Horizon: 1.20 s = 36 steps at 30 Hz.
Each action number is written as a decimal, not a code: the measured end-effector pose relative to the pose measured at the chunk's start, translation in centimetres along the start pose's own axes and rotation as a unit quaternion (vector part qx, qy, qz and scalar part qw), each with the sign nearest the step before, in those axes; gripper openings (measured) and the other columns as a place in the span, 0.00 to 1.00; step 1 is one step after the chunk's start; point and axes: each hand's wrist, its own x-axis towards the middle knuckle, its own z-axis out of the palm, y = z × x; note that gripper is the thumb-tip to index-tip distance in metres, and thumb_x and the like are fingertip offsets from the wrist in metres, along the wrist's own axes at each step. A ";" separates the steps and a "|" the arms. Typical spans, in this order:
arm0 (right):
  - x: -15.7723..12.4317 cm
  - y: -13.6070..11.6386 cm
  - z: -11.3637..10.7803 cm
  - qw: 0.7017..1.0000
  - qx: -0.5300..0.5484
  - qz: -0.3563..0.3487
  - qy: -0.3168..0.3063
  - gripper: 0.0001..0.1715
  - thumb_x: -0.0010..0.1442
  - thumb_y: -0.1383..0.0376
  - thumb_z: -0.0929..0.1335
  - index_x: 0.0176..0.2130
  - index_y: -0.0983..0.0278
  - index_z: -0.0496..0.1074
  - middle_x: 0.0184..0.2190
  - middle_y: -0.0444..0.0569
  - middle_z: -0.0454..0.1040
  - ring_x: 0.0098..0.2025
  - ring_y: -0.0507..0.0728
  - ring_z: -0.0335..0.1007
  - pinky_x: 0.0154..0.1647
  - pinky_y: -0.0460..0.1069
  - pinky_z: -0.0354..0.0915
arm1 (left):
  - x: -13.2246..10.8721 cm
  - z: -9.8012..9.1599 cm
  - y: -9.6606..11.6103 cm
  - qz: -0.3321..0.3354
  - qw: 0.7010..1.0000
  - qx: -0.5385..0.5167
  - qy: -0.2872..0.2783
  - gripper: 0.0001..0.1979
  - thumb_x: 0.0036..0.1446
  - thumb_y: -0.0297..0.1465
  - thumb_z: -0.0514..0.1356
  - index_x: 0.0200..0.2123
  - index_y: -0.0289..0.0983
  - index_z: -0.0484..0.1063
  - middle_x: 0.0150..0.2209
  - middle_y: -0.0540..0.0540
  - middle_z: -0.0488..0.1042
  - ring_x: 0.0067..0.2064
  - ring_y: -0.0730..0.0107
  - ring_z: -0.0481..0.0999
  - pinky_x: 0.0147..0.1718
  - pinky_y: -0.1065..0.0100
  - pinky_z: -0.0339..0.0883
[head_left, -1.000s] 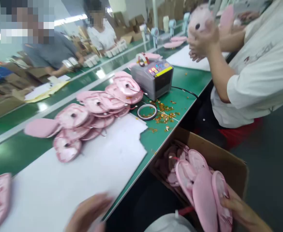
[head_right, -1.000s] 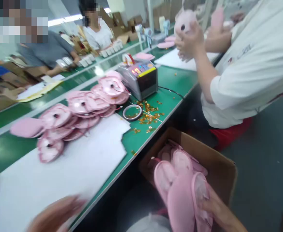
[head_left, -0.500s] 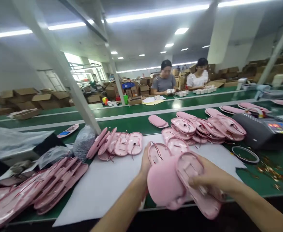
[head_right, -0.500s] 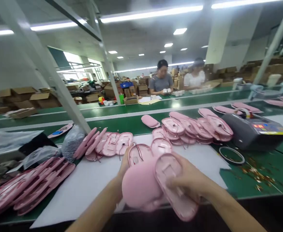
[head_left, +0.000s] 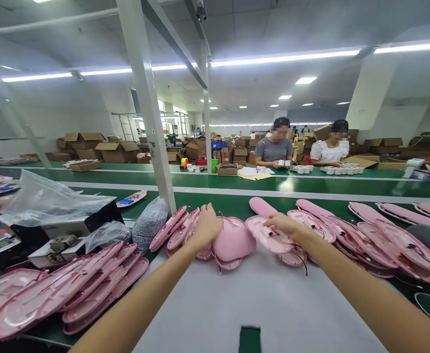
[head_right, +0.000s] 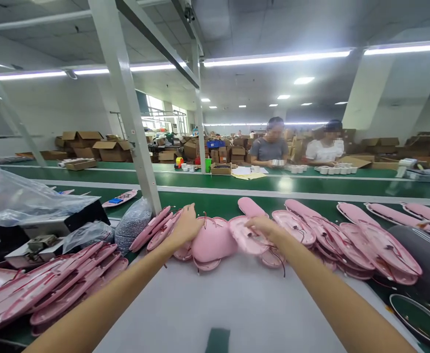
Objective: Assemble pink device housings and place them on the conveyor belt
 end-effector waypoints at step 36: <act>1.6 2.4 4.0 0.954 -0.219 -0.061 0.193 0.30 0.50 0.77 0.62 0.54 0.73 0.69 0.52 0.65 0.68 0.51 0.63 0.69 0.47 0.50 0.60 | -5.5 -3.4 -3.7 0.289 0.909 0.268 -0.135 0.17 0.59 0.21 0.49 0.47 0.37 0.70 0.50 0.41 0.71 0.54 0.55 0.68 0.56 0.52 0.61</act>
